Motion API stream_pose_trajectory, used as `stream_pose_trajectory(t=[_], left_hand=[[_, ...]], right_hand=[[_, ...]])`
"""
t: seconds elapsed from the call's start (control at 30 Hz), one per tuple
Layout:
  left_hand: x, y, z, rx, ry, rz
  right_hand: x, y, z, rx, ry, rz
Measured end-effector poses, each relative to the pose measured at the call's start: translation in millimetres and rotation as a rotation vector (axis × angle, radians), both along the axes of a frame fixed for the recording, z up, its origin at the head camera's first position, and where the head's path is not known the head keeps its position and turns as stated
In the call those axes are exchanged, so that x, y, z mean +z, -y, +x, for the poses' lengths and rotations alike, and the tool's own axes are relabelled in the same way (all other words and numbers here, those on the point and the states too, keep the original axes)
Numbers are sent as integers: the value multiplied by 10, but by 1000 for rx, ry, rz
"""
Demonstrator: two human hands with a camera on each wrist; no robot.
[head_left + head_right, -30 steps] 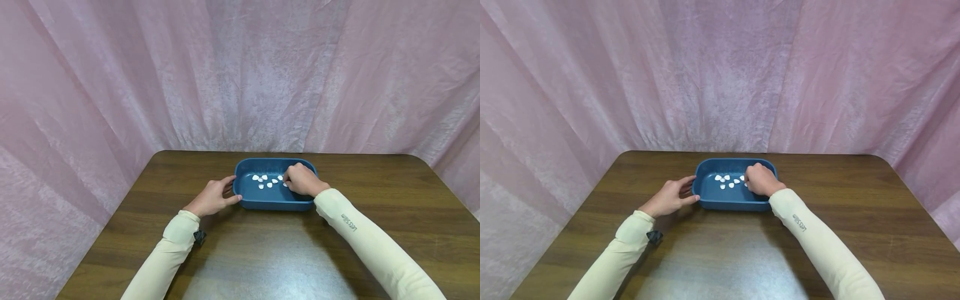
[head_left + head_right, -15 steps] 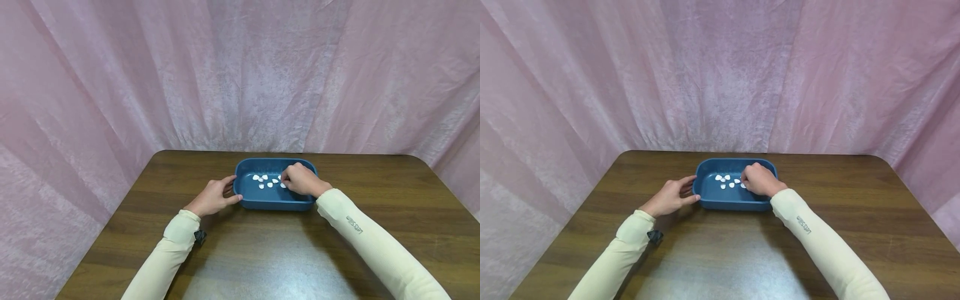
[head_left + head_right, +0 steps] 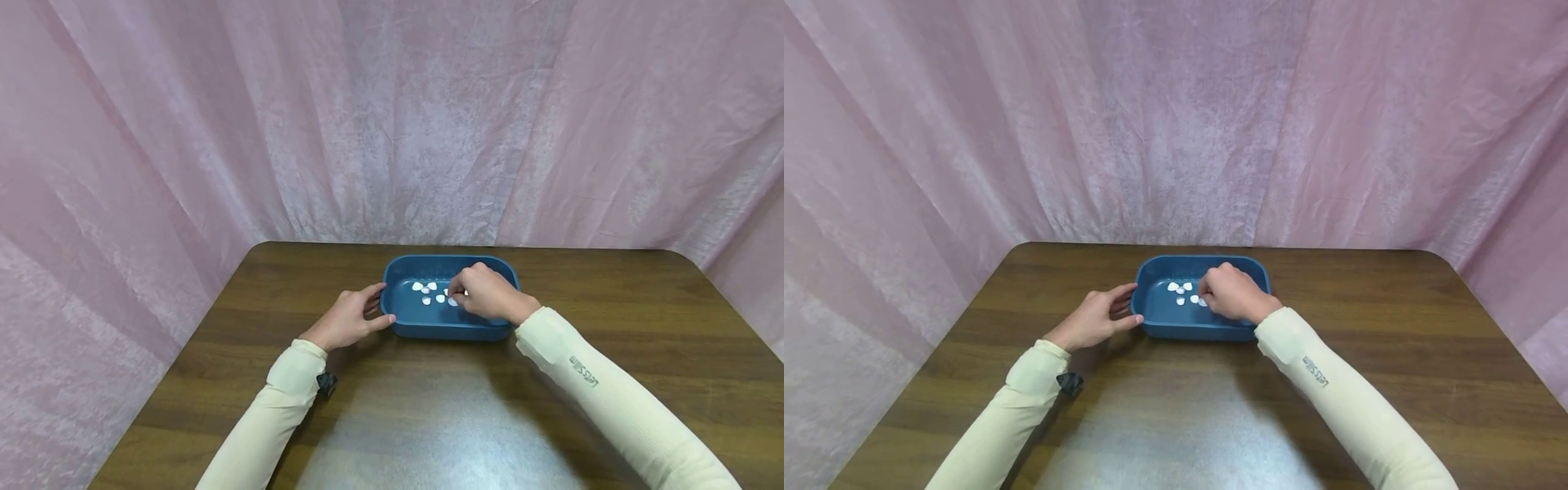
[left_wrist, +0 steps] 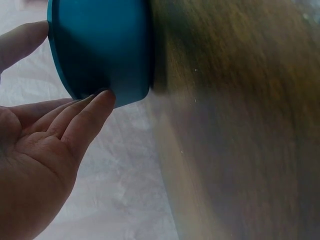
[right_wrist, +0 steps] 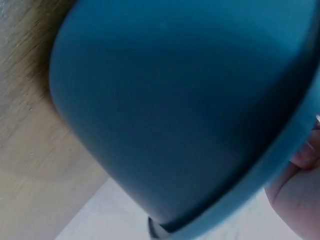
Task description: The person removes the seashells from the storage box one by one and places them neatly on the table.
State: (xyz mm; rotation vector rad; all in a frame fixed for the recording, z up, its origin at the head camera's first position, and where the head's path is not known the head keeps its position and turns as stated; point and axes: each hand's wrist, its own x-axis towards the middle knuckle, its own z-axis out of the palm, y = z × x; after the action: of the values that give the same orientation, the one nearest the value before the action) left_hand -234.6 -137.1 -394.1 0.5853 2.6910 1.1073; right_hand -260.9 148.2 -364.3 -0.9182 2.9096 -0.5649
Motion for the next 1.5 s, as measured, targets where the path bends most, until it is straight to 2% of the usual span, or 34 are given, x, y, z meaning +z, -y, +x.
stream_pose_trajectory(t=[0.3,0.73,1.2,1.5], left_hand=[[1,13,15,-3,5,3],[33,-4,-8,-12,-33,-24],[33,-12,4,-23,-26,-12],[27,-12,11,-24,-33,-14]], right_hand=[[83,32,137,60,-40,-32],[117,59,219,136,-88,-74],[153,154,373,203,-154,-97],[166,238,464,227,-144,-80]])
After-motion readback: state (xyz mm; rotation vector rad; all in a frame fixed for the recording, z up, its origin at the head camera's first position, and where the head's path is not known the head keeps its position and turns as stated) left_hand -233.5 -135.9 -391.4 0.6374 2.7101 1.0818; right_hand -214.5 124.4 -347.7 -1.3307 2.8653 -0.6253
